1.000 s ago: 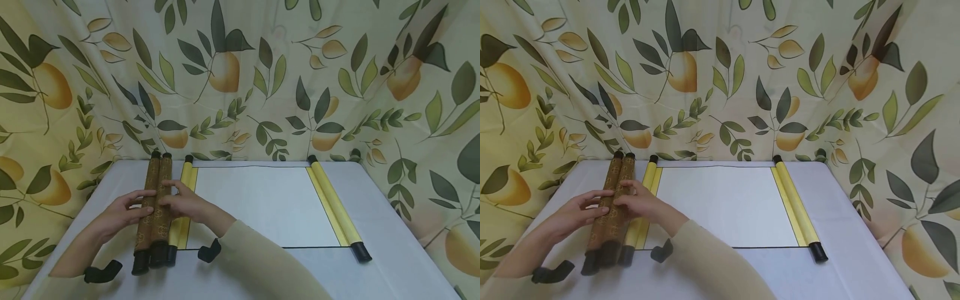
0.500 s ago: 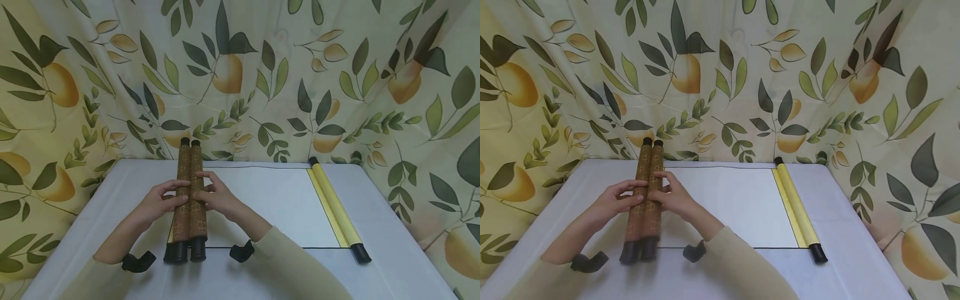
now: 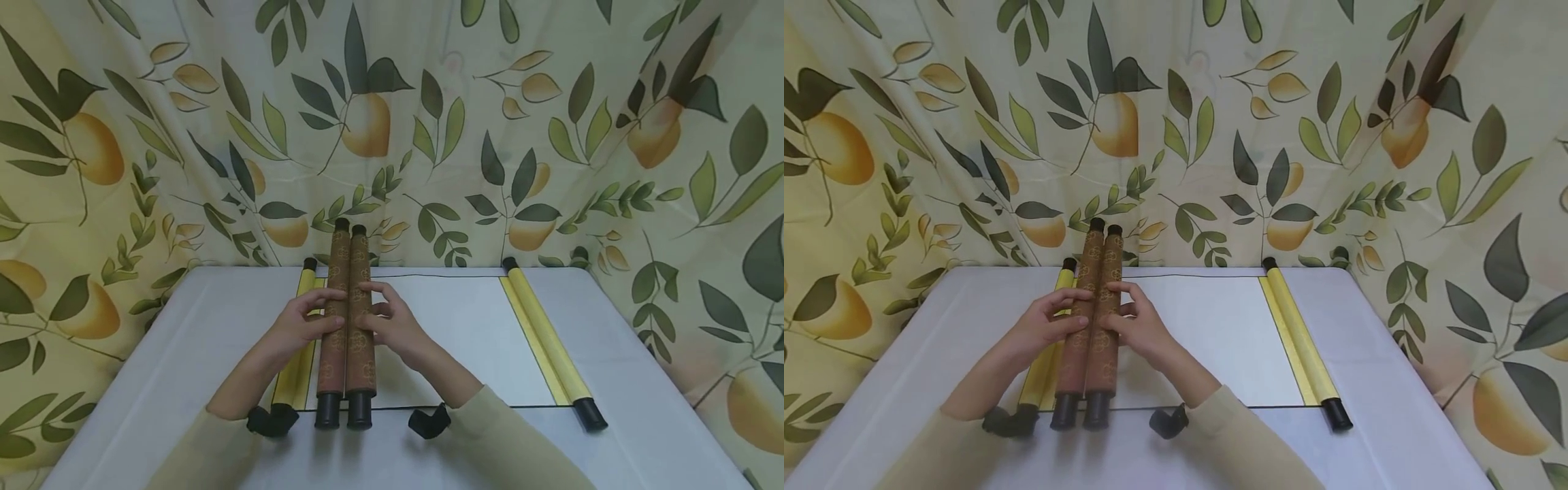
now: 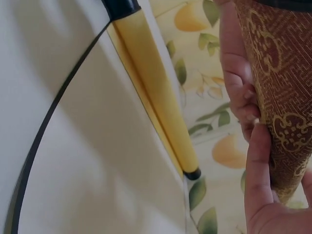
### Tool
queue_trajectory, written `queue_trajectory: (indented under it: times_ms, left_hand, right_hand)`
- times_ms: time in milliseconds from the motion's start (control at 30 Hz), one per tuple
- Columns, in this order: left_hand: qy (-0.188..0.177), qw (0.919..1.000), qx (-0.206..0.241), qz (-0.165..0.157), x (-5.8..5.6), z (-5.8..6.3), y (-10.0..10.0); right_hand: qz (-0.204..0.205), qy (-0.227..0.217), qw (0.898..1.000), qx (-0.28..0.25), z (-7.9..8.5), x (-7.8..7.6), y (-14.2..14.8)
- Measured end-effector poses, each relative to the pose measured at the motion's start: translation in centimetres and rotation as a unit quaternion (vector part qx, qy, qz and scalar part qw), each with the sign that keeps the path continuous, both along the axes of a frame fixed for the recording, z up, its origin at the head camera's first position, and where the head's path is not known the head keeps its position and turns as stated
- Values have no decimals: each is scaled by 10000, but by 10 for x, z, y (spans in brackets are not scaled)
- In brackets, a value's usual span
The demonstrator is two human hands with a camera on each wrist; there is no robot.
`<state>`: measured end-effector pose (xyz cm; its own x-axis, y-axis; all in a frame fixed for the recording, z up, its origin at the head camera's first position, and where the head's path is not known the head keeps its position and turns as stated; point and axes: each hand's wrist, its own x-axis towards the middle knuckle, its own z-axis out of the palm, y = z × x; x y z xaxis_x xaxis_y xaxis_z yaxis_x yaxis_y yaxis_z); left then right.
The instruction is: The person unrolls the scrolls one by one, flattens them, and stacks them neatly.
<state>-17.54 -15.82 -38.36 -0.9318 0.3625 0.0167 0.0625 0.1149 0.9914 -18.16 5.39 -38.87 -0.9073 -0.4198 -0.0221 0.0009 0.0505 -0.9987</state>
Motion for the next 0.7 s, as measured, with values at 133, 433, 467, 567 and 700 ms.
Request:
queue_trajectory:
  times_ms: [133, 433, 467, 567, 700]
  left_hand:
    - [29, 9998, 4, -194, -3, -3, 12]
    - [235, 9993, -66, -268, -15, -11, 43]
    - [275, 9993, -58, -251, -17, -11, 46]
    - [312, 9993, 28, -204, -22, -12, 52]
    - [258, 9993, 193, -198, -25, -11, 54]
  right_hand:
    - [-30, -88, 9999, -91, 4, 4, 12]
    - [-258, -153, 9995, -135, -17, -5, 42]
    - [-269, -131, 9995, -124, -18, -6, 44]
    - [-299, -108, 9993, -185, -18, -9, 50]
    - [-345, -51, 9991, -236, -19, -11, 56]
